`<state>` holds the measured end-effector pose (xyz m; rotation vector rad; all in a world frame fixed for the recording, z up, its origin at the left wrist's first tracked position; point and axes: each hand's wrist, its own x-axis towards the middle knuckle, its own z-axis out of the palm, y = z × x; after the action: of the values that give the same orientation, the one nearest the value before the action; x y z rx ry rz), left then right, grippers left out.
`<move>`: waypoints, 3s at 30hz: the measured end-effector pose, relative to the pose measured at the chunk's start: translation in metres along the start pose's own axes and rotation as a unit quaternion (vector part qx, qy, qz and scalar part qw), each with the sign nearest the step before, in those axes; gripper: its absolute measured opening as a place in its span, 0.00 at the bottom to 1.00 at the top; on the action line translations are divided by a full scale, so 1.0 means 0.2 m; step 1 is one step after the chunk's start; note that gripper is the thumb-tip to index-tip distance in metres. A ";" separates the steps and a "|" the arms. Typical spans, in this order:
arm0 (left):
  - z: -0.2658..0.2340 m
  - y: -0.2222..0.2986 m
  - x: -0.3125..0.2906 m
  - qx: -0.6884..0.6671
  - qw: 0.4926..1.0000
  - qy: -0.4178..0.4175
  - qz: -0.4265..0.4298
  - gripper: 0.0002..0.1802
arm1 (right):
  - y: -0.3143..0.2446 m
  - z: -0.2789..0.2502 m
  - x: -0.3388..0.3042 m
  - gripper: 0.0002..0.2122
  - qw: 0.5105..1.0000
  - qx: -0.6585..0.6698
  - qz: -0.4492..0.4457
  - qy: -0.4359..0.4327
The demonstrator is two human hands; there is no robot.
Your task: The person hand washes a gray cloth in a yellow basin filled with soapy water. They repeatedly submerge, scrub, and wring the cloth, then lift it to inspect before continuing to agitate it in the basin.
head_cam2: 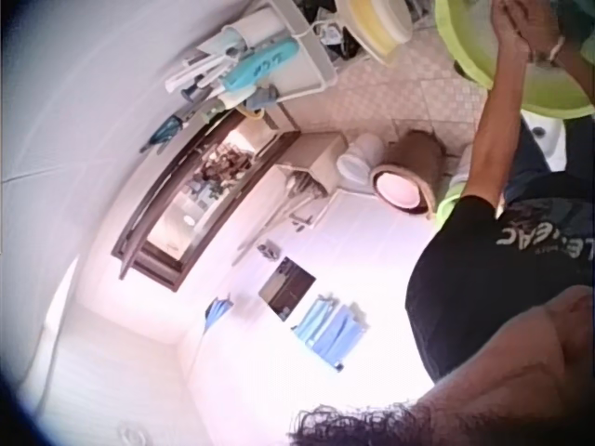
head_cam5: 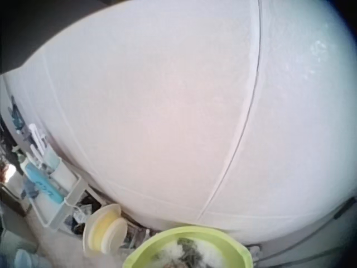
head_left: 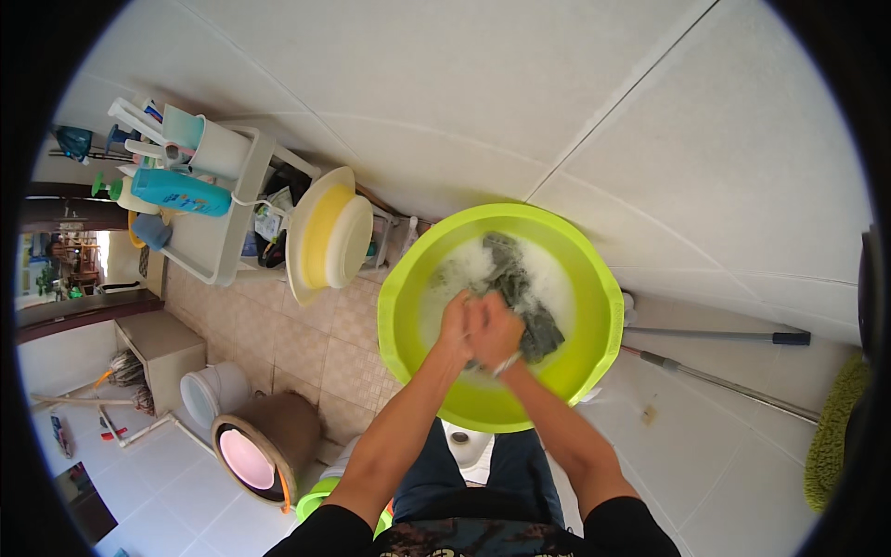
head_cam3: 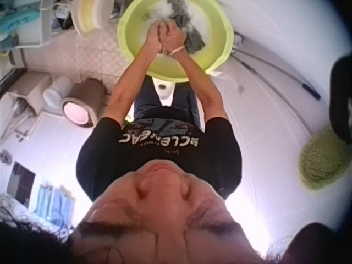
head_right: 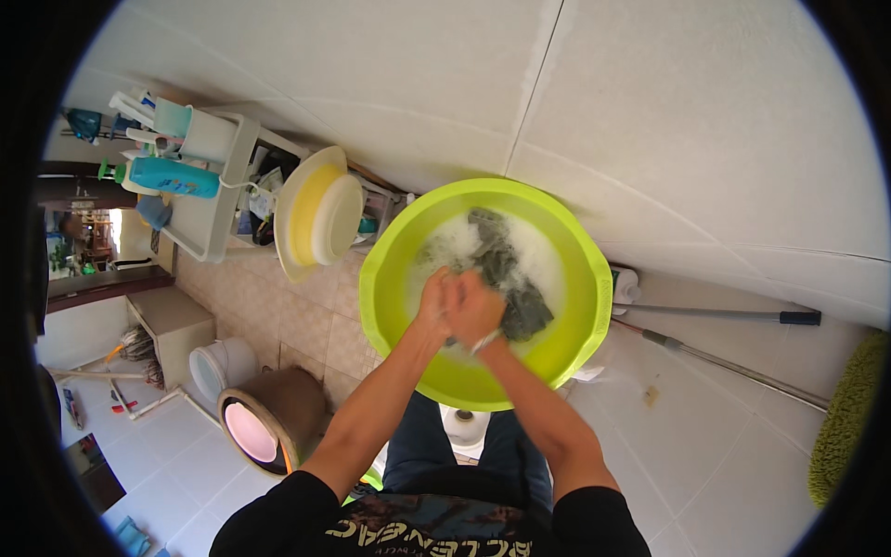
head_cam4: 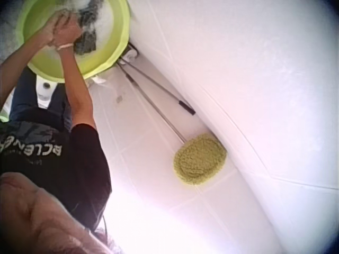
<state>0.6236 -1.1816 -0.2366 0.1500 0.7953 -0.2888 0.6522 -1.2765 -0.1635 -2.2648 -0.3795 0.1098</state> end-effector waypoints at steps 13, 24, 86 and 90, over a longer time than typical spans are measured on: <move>-0.01 -0.02 0.14 0.717 0.584 0.354 0.139 0.30 | 0.43 0.09 0.13 0.22 0.912 -0.355 -0.029 -0.202; -0.12 0.04 0.12 0.318 0.897 -0.033 0.304 0.17 | -0.14 -0.06 -0.07 0.10 0.988 0.121 -0.025 -0.088; 0.21 -0.02 -0.56 0.665 0.692 0.153 0.234 0.25 | 0.39 0.05 0.48 0.25 0.953 -0.032 0.235 -0.192; 0.17 0.03 -0.69 0.660 0.697 0.174 0.218 0.24 | 0.21 -0.26 0.36 0.22 0.883 0.342 0.252 -0.199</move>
<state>0.5570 -1.1570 -0.1143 1.7986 0.7542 -0.3341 0.7416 -1.3176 -0.1570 -1.5655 0.0610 0.8524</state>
